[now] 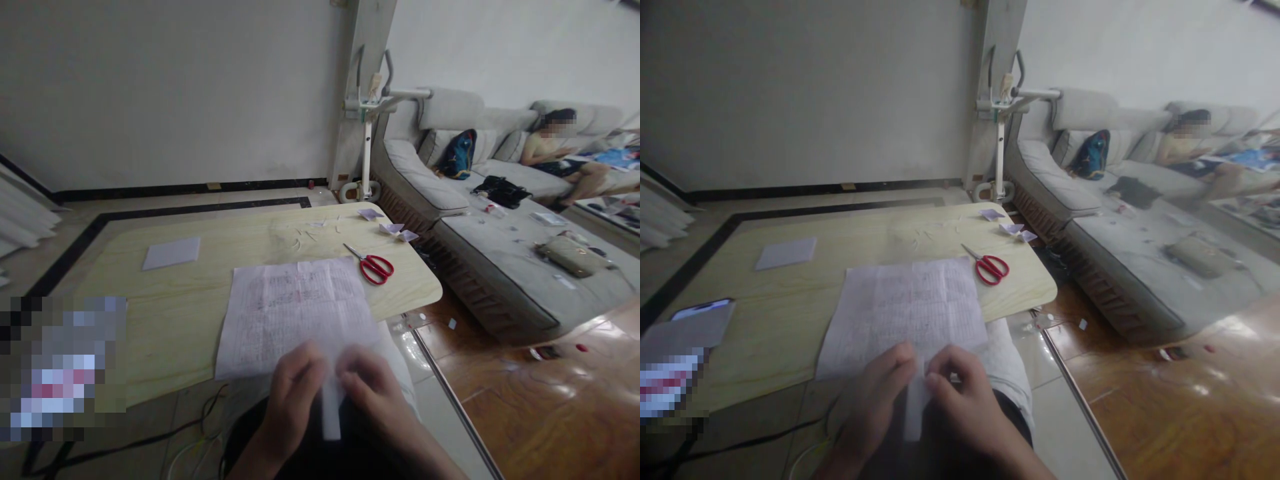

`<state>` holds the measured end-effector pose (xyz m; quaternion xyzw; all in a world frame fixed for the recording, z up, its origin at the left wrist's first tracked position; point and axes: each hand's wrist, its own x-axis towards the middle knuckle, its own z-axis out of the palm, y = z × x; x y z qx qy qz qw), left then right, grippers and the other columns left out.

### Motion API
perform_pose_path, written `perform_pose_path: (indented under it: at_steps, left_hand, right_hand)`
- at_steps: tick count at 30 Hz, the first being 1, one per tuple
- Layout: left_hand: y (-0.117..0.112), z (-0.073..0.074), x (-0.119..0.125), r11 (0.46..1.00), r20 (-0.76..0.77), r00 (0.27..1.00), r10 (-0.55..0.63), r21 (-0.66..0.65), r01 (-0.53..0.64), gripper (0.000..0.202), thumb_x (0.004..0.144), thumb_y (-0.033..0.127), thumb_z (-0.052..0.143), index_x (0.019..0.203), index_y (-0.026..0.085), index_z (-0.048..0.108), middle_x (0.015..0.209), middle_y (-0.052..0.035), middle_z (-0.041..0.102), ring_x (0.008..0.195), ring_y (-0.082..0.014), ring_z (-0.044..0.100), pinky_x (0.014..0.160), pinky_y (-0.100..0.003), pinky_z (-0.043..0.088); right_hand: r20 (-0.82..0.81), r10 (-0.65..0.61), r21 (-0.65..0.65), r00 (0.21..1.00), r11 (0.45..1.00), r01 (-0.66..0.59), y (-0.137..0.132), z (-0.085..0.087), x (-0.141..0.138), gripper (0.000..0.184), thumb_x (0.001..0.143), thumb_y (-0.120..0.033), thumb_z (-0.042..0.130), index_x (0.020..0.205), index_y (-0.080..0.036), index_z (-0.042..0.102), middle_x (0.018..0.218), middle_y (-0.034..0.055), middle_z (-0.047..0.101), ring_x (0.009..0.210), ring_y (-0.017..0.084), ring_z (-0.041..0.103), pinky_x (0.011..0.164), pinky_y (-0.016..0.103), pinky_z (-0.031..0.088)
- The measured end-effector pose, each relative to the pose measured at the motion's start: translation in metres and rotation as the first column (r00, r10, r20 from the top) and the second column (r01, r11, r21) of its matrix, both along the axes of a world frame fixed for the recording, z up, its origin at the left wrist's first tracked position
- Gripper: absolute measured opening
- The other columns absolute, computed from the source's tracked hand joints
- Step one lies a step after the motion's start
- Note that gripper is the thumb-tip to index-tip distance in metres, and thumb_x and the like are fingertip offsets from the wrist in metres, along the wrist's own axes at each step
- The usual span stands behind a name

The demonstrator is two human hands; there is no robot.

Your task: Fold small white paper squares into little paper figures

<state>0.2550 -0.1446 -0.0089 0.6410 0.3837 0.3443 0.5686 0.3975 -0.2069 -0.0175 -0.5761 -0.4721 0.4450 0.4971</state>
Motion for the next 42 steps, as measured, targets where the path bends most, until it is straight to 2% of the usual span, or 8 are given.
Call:
perform_pose_path:
  at_steps: [3,7,12,21,28,33,38,42]
  left_hand:
    - [-0.002,-0.009,-0.003,0.997,-0.043,0.998,-0.043,0.067,0.046,0.034,0.090,0.030,0.045,0.059,0.023,0.037,0.058,0.0042,0.039,0.057,-0.0138,0.044,0.054,-0.023,0.039]
    - [-0.002,-0.020,-0.006,0.988,-0.106,0.994,0.031,0.152,-0.014,0.023,0.091,0.030,0.049,0.069,0.022,0.051,0.069,0.0001,0.054,0.068,-0.0172,0.055,0.062,-0.026,0.046]
    - [-0.002,-0.013,-0.003,0.961,-0.142,0.983,-0.118,0.232,0.149,0.027,0.093,0.026,0.047,0.067,0.022,0.046,0.063,0.0024,0.048,0.060,-0.0144,0.051,0.058,-0.025,0.043]
    - [-0.005,-0.013,-0.001,0.939,-0.120,0.985,-0.125,0.305,0.157,0.021,0.094,0.025,0.051,0.077,0.020,0.063,0.070,-0.0026,0.063,0.065,-0.0163,0.059,0.062,-0.026,0.050]
    - [-0.006,-0.014,0.003,0.952,-0.126,0.976,-0.178,0.228,0.203,0.028,0.096,0.029,0.053,0.071,0.020,0.063,0.069,-0.0017,0.065,0.063,-0.0148,0.059,0.061,-0.024,0.050]
    - [-0.006,-0.012,0.005,0.943,-0.175,0.967,-0.186,0.244,0.226,0.029,0.096,0.028,0.051,0.072,0.020,0.065,0.066,-0.0005,0.065,0.062,-0.0146,0.061,0.059,-0.022,0.050]
    - [-0.003,-0.012,0.003,0.897,-0.291,0.945,-0.151,0.362,0.255,0.029,0.096,0.024,0.049,0.073,0.019,0.066,0.064,-0.0004,0.067,0.058,-0.0142,0.062,0.057,-0.022,0.048]
    - [-0.002,-0.009,0.001,0.813,-0.325,0.944,-0.065,0.531,0.239,0.030,0.096,0.023,0.049,0.071,0.019,0.065,0.061,-0.0005,0.066,0.055,-0.0147,0.063,0.055,-0.023,0.046]
  right_hand:
    - [0.007,-0.008,0.027,1.000,1.000,0.008,0.003,0.002,-0.001,0.032,0.086,-0.047,0.063,0.071,-0.019,0.056,0.069,-0.0011,0.054,0.069,0.016,0.051,0.064,0.026,0.042]
    - [-0.017,-0.070,0.033,0.997,0.997,0.071,0.004,0.004,-0.003,0.029,0.086,-0.041,0.064,0.070,-0.019,0.053,0.067,-0.0025,0.050,0.066,0.014,0.047,0.061,0.025,0.040]
    - [-0.084,-0.168,0.058,0.982,0.983,0.173,0.005,0.004,0.000,0.030,0.085,-0.040,0.065,0.067,-0.019,0.052,0.065,-0.0030,0.047,0.062,0.014,0.045,0.057,0.025,0.038]
    - [-0.055,-0.151,0.048,0.987,0.987,0.153,0.008,0.003,-0.001,0.022,0.080,-0.033,0.065,0.067,-0.019,0.054,0.063,-0.0036,0.048,0.062,0.014,0.044,0.057,0.025,0.037]
    - [-0.138,-0.214,0.062,0.967,0.973,0.224,0.009,0.010,0.000,0.021,0.078,-0.031,0.066,0.065,-0.019,0.054,0.060,-0.0038,0.049,0.059,0.013,0.044,0.054,0.023,0.037]
    - [-0.213,-0.202,0.075,0.956,0.972,0.222,0.009,0.009,0.003,0.023,0.082,-0.033,0.066,0.066,-0.019,0.056,0.061,-0.0023,0.053,0.059,0.014,0.049,0.054,0.023,0.041]
    - [-0.209,-0.173,0.089,0.962,0.977,0.195,0.008,0.007,0.008,0.025,0.082,-0.038,0.069,0.068,-0.019,0.060,0.064,-0.0013,0.057,0.061,0.014,0.052,0.058,0.024,0.043]
    - [-0.184,-0.128,0.140,0.974,0.978,0.155,0.006,0.009,0.012,0.025,0.084,-0.038,0.069,0.069,-0.018,0.064,0.066,-0.0001,0.060,0.064,0.015,0.055,0.061,0.026,0.044]
